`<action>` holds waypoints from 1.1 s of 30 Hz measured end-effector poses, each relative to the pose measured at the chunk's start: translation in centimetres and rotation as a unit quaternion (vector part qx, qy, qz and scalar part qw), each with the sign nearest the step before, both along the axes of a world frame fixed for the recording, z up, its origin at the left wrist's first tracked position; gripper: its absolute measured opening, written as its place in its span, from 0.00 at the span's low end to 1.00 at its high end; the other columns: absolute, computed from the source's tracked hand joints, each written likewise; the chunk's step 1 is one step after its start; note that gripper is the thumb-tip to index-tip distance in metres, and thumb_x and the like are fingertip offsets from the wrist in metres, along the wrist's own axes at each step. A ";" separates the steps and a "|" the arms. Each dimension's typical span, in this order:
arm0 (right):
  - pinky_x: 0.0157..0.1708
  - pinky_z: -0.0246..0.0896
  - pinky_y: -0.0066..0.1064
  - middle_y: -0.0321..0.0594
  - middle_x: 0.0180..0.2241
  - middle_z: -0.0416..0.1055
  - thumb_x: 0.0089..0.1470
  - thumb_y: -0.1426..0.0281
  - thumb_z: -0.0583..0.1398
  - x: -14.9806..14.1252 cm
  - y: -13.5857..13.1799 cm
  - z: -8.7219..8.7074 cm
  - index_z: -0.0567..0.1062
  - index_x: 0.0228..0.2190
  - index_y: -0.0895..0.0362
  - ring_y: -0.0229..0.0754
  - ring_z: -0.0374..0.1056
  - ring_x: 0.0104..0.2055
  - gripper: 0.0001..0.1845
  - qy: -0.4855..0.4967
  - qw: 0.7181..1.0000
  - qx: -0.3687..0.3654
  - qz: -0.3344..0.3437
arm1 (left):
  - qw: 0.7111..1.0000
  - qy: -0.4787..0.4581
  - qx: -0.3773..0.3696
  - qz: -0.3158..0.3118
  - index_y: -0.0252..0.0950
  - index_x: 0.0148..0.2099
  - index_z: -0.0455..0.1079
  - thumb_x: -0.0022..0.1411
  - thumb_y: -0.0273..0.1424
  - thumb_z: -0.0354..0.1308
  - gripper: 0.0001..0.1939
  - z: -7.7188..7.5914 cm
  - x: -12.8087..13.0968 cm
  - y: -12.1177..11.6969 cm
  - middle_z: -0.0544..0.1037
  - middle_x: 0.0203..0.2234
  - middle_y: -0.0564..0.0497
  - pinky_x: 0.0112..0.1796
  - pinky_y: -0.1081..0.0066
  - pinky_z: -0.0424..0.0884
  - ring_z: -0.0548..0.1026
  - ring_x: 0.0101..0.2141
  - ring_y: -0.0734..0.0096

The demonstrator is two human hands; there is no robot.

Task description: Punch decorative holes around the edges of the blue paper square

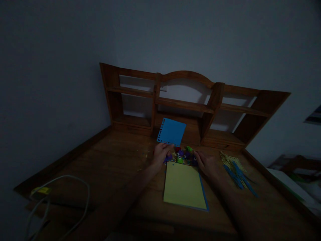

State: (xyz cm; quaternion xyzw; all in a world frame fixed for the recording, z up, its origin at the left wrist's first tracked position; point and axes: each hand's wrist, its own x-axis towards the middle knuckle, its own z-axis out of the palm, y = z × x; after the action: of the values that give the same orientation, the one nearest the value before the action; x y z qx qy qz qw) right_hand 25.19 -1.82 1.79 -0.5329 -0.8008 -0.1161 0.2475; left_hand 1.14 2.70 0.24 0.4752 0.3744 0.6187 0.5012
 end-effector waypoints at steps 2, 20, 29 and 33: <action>0.36 0.63 0.30 0.46 0.37 0.76 0.64 0.65 0.47 -0.2 -0.2 0.2 0.75 0.41 0.55 0.45 0.74 0.36 0.18 0.003 1.000 0.005 0.005 | 1.000 0.015 -0.003 0.011 0.34 0.22 0.63 0.48 0.41 0.66 0.18 -0.1 -0.2 0.4 0.64 0.14 0.57 0.19 0.75 0.55 0.60 0.16 0.79; 0.40 0.62 0.29 0.43 0.41 0.75 0.64 0.67 0.48 -0.4 -0.3 -0.1 0.74 0.44 0.54 0.42 0.72 0.39 0.16 0.001 1.000 -0.016 0.023 | 0.997 0.012 -0.002 0.071 0.35 0.19 0.60 0.48 0.41 0.66 0.20 -0.4 -1.2 1.0 0.62 0.14 0.57 0.21 0.74 0.53 0.59 0.17 0.79; 0.41 0.63 0.31 0.43 0.43 0.75 0.64 0.67 0.48 0.1 0.0 -0.4 0.73 0.46 0.54 0.43 0.72 0.40 0.17 0.036 0.998 -0.027 0.032 | 0.998 0.006 0.002 0.060 0.34 0.25 0.70 0.45 0.40 0.67 0.15 -0.7 -1.2 1.4 0.70 0.18 0.54 0.24 0.73 0.59 0.64 0.20 0.76; 0.41 0.64 0.32 0.43 0.42 0.75 0.64 0.67 0.48 -0.1 0.0 -0.4 0.74 0.45 0.54 0.44 0.72 0.40 0.17 0.042 0.998 -0.024 0.036 | 0.998 0.004 -0.012 0.060 0.35 0.25 0.71 0.42 0.40 0.69 0.15 -0.2 -1.1 1.0 0.69 0.16 0.55 0.25 0.73 0.60 0.67 0.21 0.74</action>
State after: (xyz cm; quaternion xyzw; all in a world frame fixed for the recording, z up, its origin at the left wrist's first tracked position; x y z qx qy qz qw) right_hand 25.13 -1.82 1.35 -0.5141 -0.8108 -0.0660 0.2720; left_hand 0.05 3.66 0.02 0.4484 0.4113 0.6414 0.4672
